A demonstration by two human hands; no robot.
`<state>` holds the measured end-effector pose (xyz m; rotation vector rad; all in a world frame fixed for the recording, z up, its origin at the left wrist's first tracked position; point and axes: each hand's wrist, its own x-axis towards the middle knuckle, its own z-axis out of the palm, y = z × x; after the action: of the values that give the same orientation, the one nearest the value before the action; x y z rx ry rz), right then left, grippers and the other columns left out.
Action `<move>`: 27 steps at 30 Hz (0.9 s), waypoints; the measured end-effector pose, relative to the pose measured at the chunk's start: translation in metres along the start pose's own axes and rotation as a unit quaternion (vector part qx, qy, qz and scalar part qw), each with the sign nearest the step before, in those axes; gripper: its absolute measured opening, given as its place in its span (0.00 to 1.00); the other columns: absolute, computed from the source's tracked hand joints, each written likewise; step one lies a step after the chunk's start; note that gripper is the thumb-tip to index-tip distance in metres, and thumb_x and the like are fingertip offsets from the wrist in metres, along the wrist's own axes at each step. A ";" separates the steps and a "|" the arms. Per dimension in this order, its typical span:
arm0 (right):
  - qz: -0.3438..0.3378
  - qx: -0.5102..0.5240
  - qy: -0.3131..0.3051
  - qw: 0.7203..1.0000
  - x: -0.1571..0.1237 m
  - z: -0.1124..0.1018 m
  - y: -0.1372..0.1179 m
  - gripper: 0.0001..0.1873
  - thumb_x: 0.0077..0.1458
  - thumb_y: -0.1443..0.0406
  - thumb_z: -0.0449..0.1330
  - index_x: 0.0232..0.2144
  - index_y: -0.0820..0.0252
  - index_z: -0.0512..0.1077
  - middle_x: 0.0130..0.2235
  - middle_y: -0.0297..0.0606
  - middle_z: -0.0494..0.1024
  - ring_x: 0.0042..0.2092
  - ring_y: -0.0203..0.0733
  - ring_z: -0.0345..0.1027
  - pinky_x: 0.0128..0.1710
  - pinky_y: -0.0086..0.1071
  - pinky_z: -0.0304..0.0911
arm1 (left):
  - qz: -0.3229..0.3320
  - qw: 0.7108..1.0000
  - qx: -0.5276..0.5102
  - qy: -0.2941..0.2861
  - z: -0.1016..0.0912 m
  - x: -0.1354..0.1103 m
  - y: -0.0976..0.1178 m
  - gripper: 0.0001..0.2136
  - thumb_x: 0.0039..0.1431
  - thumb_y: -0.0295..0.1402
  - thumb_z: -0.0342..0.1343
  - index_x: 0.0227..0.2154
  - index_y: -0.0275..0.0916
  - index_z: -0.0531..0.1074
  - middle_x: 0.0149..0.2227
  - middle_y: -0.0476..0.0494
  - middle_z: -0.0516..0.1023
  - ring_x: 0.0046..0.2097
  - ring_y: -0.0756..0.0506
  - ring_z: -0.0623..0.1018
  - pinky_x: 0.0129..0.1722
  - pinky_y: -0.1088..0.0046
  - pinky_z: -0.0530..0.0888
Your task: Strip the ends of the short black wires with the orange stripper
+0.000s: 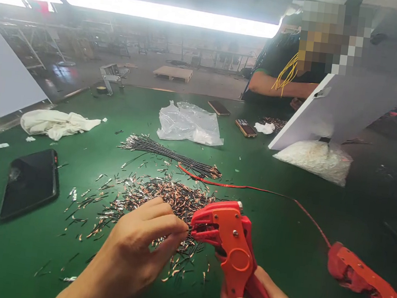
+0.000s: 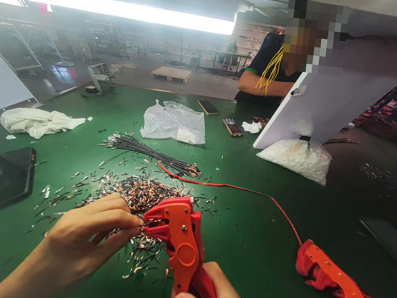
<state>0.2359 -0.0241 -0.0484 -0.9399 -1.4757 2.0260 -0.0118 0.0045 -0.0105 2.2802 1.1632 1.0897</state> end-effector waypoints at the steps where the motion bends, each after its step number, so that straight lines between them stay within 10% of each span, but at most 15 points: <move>1: 0.012 -0.003 -0.006 1.000 0.000 -0.001 0.002 0.30 0.52 0.39 0.58 0.24 0.59 0.61 0.23 0.28 0.58 0.25 0.31 0.47 0.23 0.28 0.45 | 0.006 1.000 0.004 -0.001 0.000 0.000 0.000 0.08 0.63 0.20 0.54 0.33 0.39 0.73 0.26 0.53 0.69 0.30 0.51 0.67 0.33 0.74 0.65; 7: 0.033 -0.032 0.019 0.999 -0.002 -0.005 0.006 0.32 0.51 0.36 0.57 0.23 0.57 0.58 0.23 0.27 0.54 0.24 0.30 0.43 0.22 0.28 0.43 | 0.003 1.000 0.010 -0.001 -0.001 0.003 0.003 0.09 0.64 0.20 0.53 0.32 0.39 0.73 0.26 0.52 0.70 0.29 0.50 0.67 0.30 0.75 0.64; 13: 0.017 -0.032 -0.100 0.994 0.001 -0.007 -0.009 0.27 0.54 0.40 0.56 0.28 0.59 0.64 0.24 0.29 0.57 0.26 0.34 0.48 0.25 0.30 0.47 | -0.013 0.999 0.028 0.018 -0.003 0.005 0.006 0.10 0.64 0.21 0.54 0.29 0.39 0.74 0.24 0.52 0.70 0.29 0.50 0.67 0.30 0.75 0.65; 27: 0.044 0.043 -0.053 0.997 0.000 0.000 -0.036 0.23 0.49 0.46 0.62 0.30 0.60 0.67 0.29 0.33 0.63 0.31 0.37 0.53 0.31 0.31 0.52 | -0.004 0.992 0.114 0.052 -0.003 0.009 0.018 0.13 0.62 0.19 0.52 0.22 0.38 0.66 0.22 0.53 0.65 0.25 0.53 0.67 0.25 0.81 0.64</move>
<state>0.2347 -0.0128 -0.0146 -0.8892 -1.4109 2.2160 -0.0013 0.0003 0.0065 2.4106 1.4009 1.1358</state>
